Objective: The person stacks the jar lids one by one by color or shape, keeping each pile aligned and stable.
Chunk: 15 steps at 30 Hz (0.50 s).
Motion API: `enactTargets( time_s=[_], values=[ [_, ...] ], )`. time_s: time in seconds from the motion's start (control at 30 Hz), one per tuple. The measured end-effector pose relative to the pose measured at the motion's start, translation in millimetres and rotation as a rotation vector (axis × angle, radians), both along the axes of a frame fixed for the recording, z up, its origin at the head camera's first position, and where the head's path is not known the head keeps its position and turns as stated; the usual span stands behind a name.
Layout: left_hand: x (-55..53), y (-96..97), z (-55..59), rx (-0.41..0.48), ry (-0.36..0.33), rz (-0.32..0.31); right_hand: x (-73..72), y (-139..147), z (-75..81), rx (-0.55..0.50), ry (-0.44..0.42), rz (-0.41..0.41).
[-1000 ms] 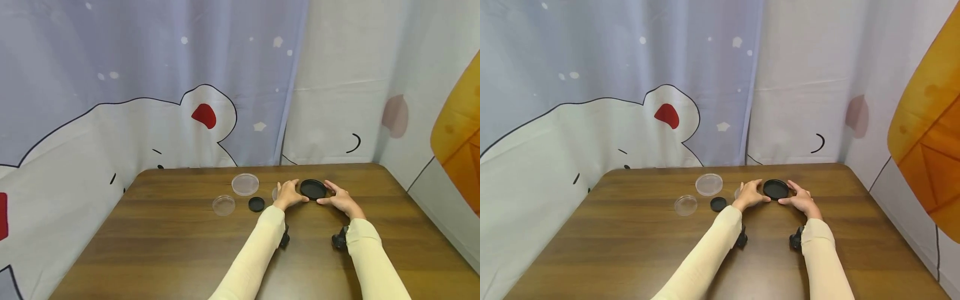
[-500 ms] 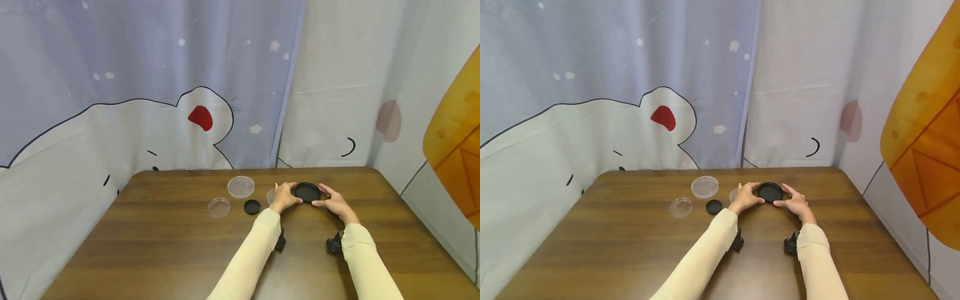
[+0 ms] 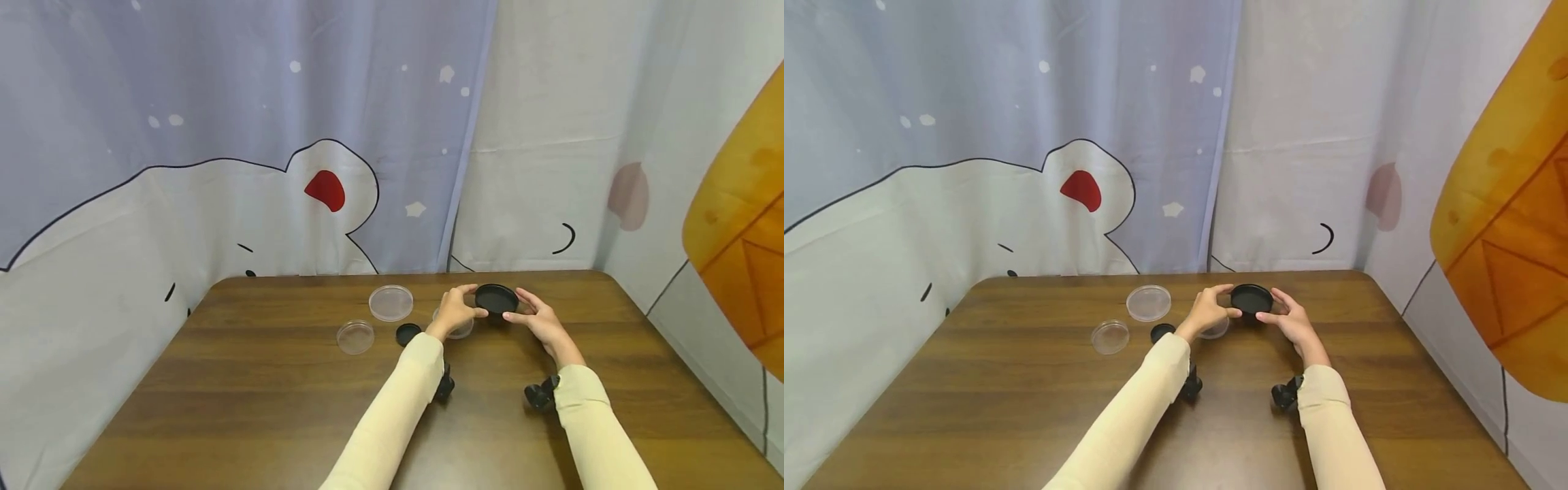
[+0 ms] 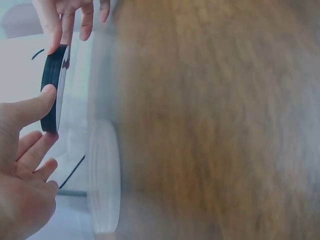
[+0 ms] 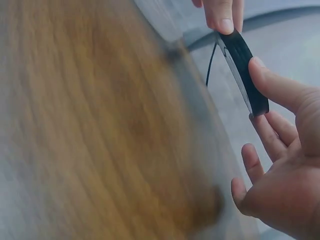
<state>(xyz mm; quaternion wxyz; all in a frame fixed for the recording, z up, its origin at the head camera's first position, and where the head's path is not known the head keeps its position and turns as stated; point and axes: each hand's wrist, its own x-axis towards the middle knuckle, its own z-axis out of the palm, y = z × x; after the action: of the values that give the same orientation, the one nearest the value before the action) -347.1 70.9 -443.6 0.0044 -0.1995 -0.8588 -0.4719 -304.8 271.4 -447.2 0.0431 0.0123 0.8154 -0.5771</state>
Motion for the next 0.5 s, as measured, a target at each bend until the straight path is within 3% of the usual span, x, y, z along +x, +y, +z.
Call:
enactTargets(
  time_s=[0.23, 0.5],
  values=[
    [-0.2, -26.0, 6.1, 0.121, -0.022, -0.031, 4.2, -21, 11.4, -0.030, 0.033, -0.020],
    [7.8, -56.1, 20.8, 0.279, -0.107, -0.061, 9.5, -50, 30.1, -0.184, 0.045, -0.057]
  ],
)
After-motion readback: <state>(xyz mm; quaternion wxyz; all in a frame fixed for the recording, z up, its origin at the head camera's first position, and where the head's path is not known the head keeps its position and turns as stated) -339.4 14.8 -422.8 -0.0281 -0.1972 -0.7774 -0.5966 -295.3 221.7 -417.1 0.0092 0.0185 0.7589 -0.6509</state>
